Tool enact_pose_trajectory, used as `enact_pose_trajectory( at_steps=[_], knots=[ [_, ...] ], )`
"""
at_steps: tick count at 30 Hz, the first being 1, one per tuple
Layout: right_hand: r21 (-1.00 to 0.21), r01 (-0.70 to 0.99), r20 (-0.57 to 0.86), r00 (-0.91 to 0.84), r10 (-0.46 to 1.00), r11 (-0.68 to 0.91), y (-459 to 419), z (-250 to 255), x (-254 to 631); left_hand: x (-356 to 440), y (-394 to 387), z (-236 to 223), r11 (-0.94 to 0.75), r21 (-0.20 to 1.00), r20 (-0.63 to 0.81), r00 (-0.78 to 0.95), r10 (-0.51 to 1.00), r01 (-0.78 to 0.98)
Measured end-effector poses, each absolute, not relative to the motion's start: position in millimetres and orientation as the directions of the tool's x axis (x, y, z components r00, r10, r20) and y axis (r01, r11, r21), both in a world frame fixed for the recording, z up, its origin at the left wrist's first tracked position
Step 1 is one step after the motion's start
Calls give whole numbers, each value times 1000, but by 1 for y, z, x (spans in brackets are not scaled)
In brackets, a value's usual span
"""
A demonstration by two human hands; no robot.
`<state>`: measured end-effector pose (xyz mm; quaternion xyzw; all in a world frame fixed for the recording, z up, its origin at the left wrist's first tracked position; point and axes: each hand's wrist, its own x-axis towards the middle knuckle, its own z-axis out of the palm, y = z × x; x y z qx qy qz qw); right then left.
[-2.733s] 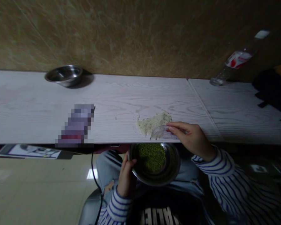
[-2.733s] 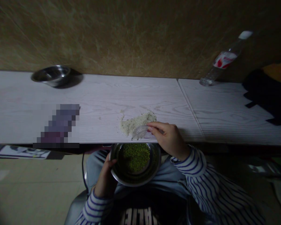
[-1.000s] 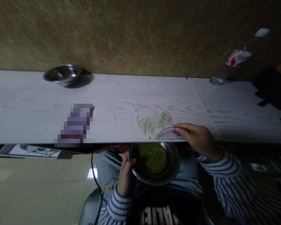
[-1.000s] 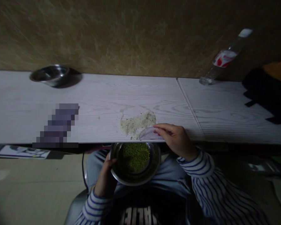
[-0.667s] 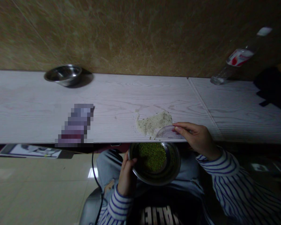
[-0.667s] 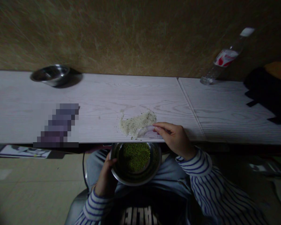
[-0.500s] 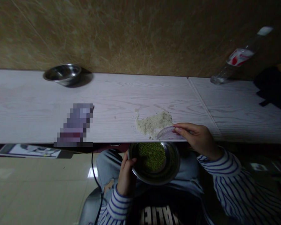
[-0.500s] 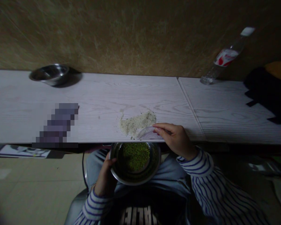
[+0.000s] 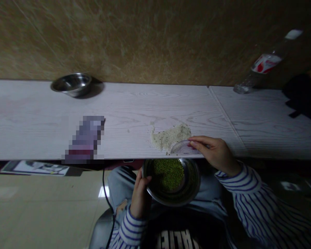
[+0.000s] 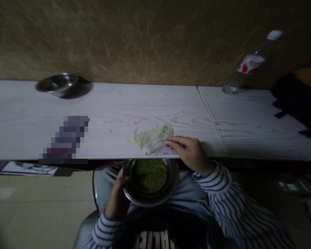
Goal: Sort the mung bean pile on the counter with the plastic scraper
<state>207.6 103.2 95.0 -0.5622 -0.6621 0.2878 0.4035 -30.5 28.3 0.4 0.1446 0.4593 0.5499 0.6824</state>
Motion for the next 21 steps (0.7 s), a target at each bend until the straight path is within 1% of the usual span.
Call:
enact_pose_trajectory(
  at_steps=[16, 21],
  knots=[
    [-843, 492, 244, -10, 970, 217, 109, 87, 203, -32, 29, 2, 348, 698, -449, -4, 893, -626],
    [-848, 480, 258, 3, 966, 225, 113, 84, 203, -31, 31, 3, 341, 715, -446, -22, 895, -610]
  ],
)
